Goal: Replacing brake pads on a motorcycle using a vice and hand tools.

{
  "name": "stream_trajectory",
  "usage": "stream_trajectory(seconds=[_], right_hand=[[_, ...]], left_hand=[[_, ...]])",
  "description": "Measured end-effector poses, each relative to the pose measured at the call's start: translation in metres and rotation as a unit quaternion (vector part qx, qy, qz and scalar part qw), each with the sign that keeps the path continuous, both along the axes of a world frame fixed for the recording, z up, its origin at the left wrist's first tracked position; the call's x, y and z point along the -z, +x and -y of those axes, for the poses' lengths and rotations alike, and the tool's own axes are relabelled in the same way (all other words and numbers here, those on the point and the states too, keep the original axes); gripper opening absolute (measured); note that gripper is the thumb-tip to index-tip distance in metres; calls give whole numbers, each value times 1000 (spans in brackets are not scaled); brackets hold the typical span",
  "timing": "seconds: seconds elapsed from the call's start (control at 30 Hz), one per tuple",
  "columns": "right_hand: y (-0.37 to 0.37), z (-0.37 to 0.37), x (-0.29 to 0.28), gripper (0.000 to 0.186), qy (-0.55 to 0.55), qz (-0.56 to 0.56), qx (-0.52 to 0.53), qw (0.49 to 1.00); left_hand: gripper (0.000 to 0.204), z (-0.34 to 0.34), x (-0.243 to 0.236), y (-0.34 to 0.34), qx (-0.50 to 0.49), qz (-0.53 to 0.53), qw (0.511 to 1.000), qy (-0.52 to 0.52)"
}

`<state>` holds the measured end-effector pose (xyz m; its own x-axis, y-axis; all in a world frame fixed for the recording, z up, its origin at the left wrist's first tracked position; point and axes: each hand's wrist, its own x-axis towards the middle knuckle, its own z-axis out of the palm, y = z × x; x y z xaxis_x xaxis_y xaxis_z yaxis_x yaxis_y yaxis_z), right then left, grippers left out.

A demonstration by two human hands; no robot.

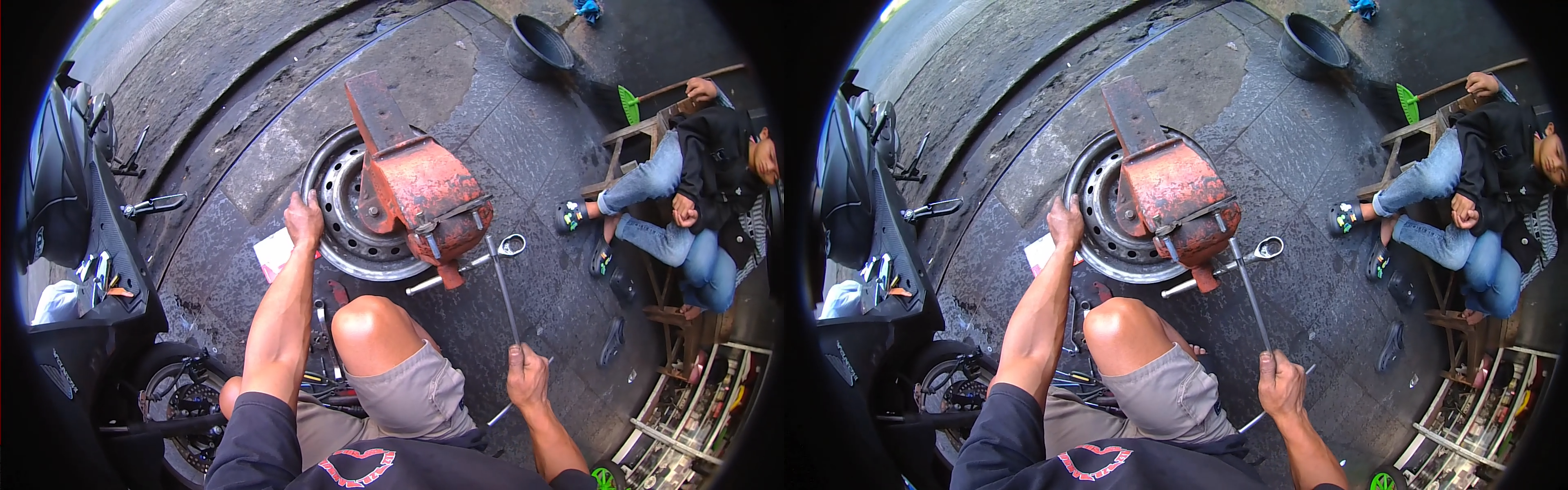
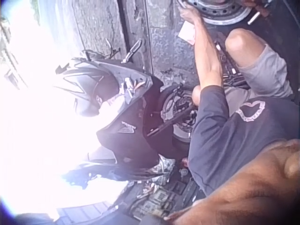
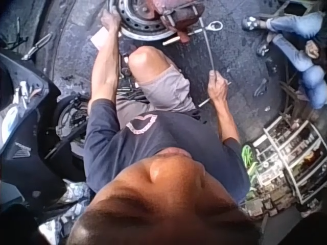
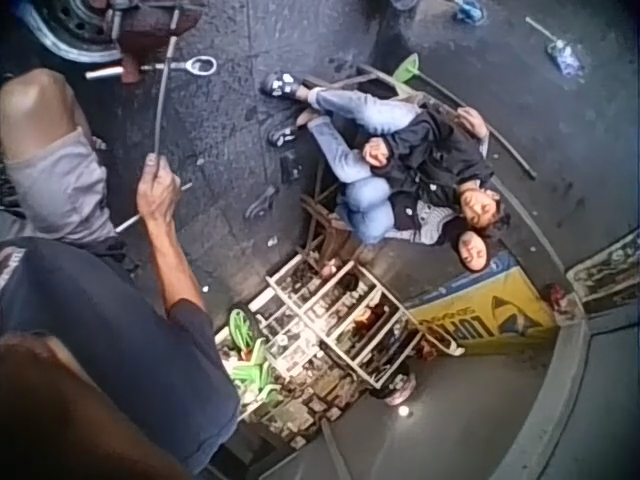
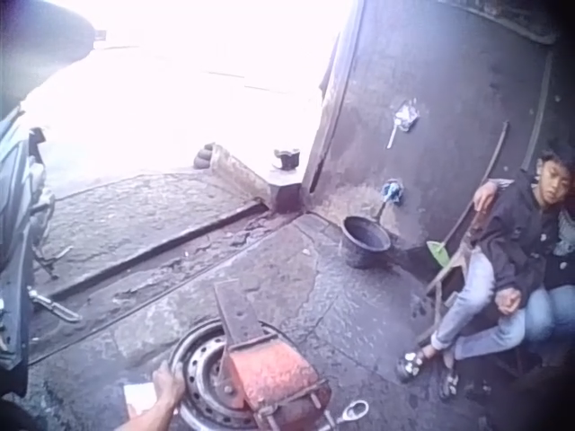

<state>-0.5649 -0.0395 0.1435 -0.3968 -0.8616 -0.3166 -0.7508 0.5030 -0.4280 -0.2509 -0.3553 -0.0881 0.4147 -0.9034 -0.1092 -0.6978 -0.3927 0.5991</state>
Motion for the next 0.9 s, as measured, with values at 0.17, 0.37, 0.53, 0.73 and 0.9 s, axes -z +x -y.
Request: stream_trajectory(seconds=[0.17,0.37,0.53,0.73,0.9], right_hand=[[-5,10,-2,50,9,-8,-7,1000],[-5,15,0,51,4,-13,-19,1000],[-8,16,-3,50,8,-25,-26,999],[-11,19,-10,50,13,-77,-49,996],[-13,17,-11,50,22,-45,-40,998]], left_hand=[[42,2,3,-2,6,-5,1000,-2],[43,3,8,3,6,1,1000,-6],[42,3,6,1,9,-1,1000,0],[43,2,3,2,5,-4,1000,1],[43,2,0,0,4,-5,1000,5]])
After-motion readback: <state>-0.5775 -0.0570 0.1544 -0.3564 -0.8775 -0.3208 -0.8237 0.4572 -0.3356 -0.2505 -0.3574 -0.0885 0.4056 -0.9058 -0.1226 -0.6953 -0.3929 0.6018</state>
